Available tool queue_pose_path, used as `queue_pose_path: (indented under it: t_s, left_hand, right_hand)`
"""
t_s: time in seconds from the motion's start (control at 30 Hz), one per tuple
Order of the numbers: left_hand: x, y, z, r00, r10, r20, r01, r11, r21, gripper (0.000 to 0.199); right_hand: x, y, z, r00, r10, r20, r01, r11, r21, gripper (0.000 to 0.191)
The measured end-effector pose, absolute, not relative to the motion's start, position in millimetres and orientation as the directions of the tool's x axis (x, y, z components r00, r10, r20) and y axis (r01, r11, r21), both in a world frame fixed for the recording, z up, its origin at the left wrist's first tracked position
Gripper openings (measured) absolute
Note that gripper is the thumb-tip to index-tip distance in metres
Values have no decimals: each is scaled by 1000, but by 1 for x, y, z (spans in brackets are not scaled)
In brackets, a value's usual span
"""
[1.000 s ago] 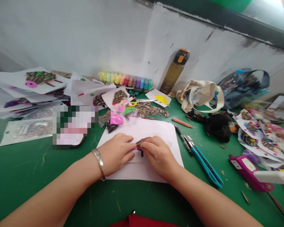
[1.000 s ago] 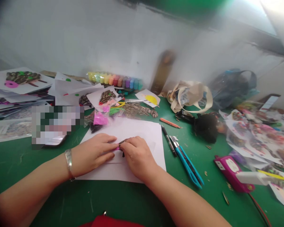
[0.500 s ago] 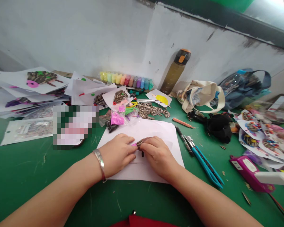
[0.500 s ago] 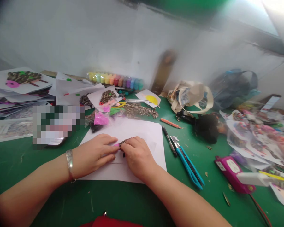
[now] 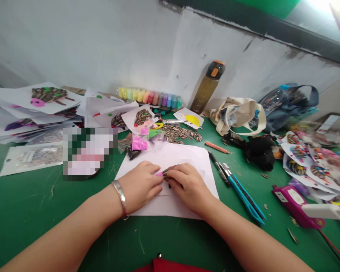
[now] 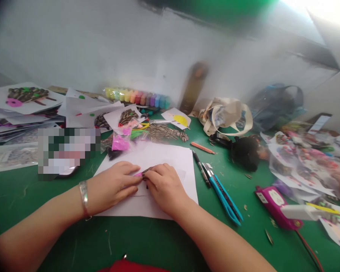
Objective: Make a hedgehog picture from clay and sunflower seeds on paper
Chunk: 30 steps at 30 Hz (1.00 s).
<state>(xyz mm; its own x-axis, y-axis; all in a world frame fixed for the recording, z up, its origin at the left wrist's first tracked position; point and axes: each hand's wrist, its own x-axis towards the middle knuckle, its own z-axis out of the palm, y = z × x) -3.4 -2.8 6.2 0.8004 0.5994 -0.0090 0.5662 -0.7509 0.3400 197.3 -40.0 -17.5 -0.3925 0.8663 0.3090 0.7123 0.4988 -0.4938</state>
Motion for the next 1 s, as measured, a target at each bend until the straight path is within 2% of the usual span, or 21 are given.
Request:
queue_pose_path:
  t_s: [0.13,0.57,0.7,0.83,0.93,1.0]
  left_hand:
    - [-4,-3,8,798,602,-25,570,-741,356,21]
    - [-2,-3,7,804,594,-11,559,-750,354,21]
    - [-3,-3,9,808,588,-31,555,-743,375,20]
    - [-3,-2,11,807,590,-26,548,-731,406,21]
    - [-2,-2,14,797,603,-44,566,-719,403,20]
    - [-2,-3,17,792,605,-83,584,-709,395,19]
  right_hand:
    - [201,-40,-17,-366,872,325,733,485,-476,11]
    - [201,-39,-20,-386,870,306,740,490,-461,15]
    - [214,-27,-11,-339,879,335,767,464,-443,16]
    - [233,8,1,-251,911,327,866,362,-344,18]
    - [238,38,3,-237,943,234,944,280,-174,25]
    - [238,55,-1,-233,949,213,955,264,-134,25]
